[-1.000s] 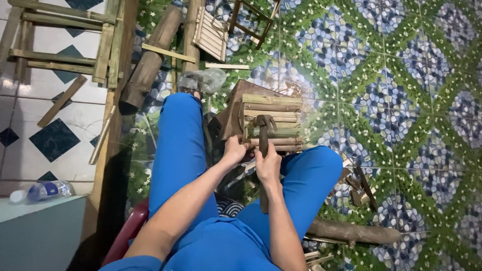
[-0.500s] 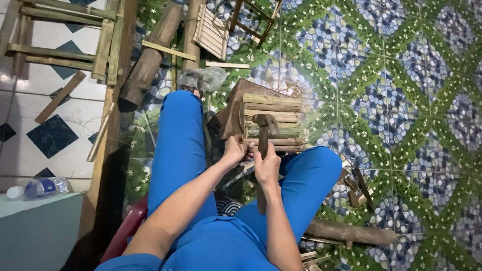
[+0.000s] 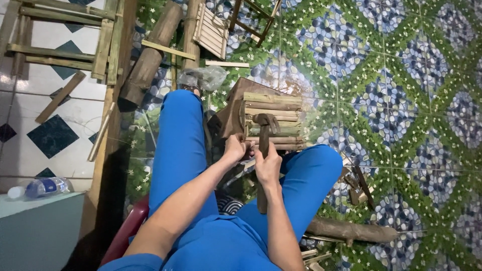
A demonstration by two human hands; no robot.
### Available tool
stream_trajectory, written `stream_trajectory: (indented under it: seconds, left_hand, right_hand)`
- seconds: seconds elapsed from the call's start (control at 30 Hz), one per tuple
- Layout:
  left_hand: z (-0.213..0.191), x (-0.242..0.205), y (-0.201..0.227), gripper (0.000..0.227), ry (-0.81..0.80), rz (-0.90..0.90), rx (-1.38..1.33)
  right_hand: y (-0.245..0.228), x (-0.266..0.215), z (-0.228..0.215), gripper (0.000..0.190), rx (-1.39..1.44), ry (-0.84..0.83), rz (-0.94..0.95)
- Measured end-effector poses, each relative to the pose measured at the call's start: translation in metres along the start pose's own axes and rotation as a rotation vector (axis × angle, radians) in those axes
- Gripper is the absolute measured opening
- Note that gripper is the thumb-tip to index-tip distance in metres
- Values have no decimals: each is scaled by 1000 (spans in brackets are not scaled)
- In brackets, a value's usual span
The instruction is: The person sits on the floor and uses a hammer to drive nails into a small bamboo crate held between their legs. They repeatedly strike the same side of the crate to secure the slats together.
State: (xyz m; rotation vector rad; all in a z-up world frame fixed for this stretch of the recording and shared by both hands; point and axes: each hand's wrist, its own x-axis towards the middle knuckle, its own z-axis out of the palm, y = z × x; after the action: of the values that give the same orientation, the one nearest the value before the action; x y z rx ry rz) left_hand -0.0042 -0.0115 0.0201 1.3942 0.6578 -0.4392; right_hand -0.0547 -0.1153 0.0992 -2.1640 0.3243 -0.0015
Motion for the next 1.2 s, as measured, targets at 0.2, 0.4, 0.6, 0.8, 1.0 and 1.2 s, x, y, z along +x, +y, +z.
stream_trajectory:
  seconds: [0.2, 0.4, 0.6, 0.8, 1.0, 1.2]
  left_hand:
    - [1, -7, 6, 16, -5, 25, 45]
    - [6, 13, -9, 14, -9, 23, -20]
    - [2, 10, -6, 17, -32, 12, -53]
    - [0, 10, -9, 7, -116, 12, -235]
    - [-18, 16, -24, 25, -188, -33, -294]
    - [-2, 48, -54, 22, -66, -18, -269]
  right_hand:
    - [-4, -19, -8, 37, -167, -24, 64]
    - [-8, -25, -4, 37, -134, -3, 69]
    - [7, -26, 1, 33, -169, -43, 132]
    - [22, -27, -6, 24, -56, 11, 130]
    - [15, -50, -15, 23, -29, -1, 134]
    - [40, -50, -7, 28, -114, -60, 110]
